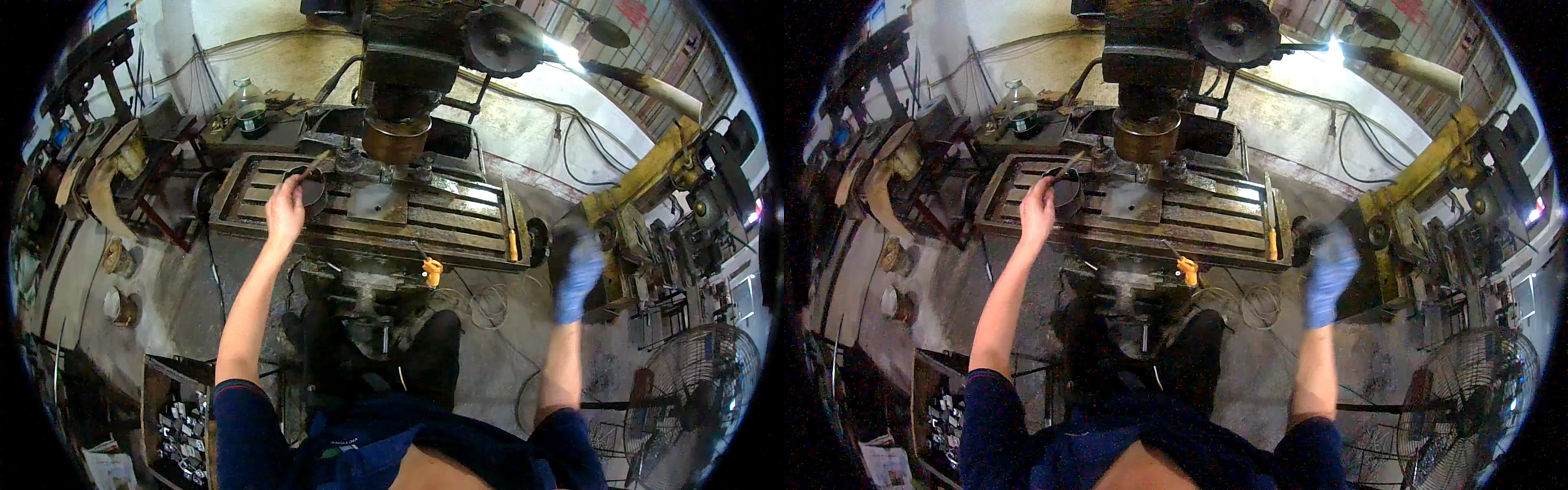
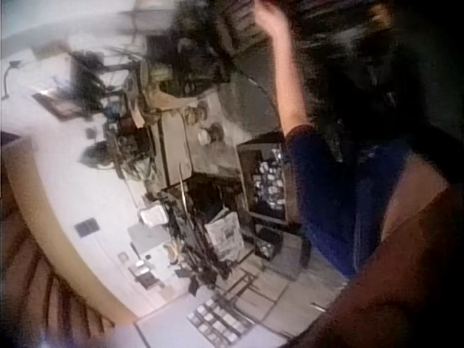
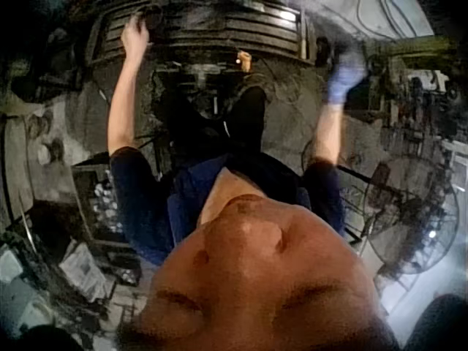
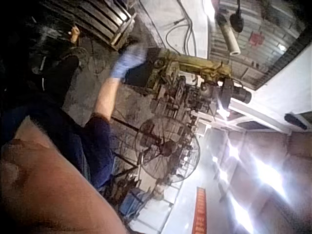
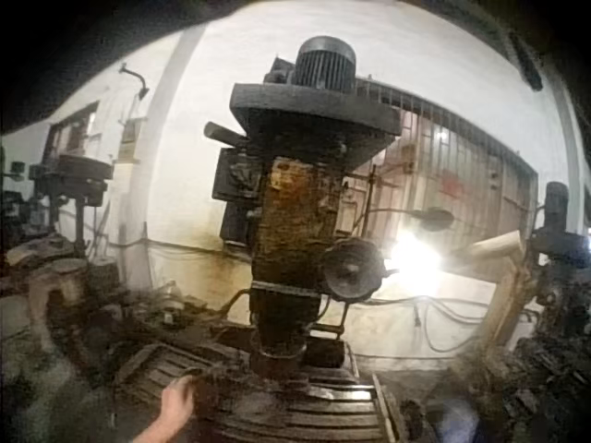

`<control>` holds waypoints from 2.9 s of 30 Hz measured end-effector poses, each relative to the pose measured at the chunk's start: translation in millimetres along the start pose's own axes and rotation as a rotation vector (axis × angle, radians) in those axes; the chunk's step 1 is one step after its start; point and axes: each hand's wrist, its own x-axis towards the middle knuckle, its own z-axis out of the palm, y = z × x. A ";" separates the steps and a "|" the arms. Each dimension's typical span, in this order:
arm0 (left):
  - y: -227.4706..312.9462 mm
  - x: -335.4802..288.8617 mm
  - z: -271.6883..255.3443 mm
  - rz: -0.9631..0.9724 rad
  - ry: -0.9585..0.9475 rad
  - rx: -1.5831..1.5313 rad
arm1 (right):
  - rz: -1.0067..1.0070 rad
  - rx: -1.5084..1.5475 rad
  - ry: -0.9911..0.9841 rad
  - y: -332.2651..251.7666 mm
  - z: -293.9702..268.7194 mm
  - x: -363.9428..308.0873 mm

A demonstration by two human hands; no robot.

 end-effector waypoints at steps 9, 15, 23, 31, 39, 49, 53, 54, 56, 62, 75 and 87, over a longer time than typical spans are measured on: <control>-15.4 -2.3 -18.8 0.072 -0.329 0.422 | 0.945 -0.052 -0.479 160.9 74.8 -193.7; -9.5 -9.3 -46.4 -0.017 -0.374 0.474 | 1.006 0.374 -0.585 187.9 131.9 -216.2; -27.9 -31.0 -108.6 -0.108 -0.372 0.403 | 0.874 0.102 -0.377 154.2 150.9 -216.8; -75.8 -94.1 -161.9 -0.295 -0.371 0.317 | 0.265 -0.404 -0.651 19.0 110.4 -86.4; -80.2 -108.3 -157.9 -0.285 -0.358 0.243 | 0.391 -0.935 -1.076 31.0 181.6 -35.2; -42.0 -118.7 -131.8 -0.378 -0.460 -0.028 | 0.417 -0.861 -1.106 27.0 171.1 -31.6; -32.4 -143.5 -91.8 -0.566 -0.646 -0.567 | 0.312 -0.595 -1.368 5.8 138.2 -68.1; -20.1 -150.0 -85.5 -0.636 -0.675 -0.723 | 0.267 -0.404 -1.457 -4.8 130.9 -81.2; 2.7 -158.4 -62.2 -0.770 -0.710 -0.966 | 0.212 -0.215 -1.545 -24.2 120.4 -113.5; 20.0 -172.5 -27.9 -0.924 -0.677 -1.112 | 0.081 -0.230 -1.374 -22.7 107.6 -169.5; -49.6 -202.2 -291.9 -0.753 -0.089 -0.131 | 0.304 -0.160 -1.497 -26.2 113.0 -164.6; -149.6 -316.5 -320.3 -1.007 -0.306 0.493 | 0.166 -0.140 -1.565 -54.6 142.5 -160.2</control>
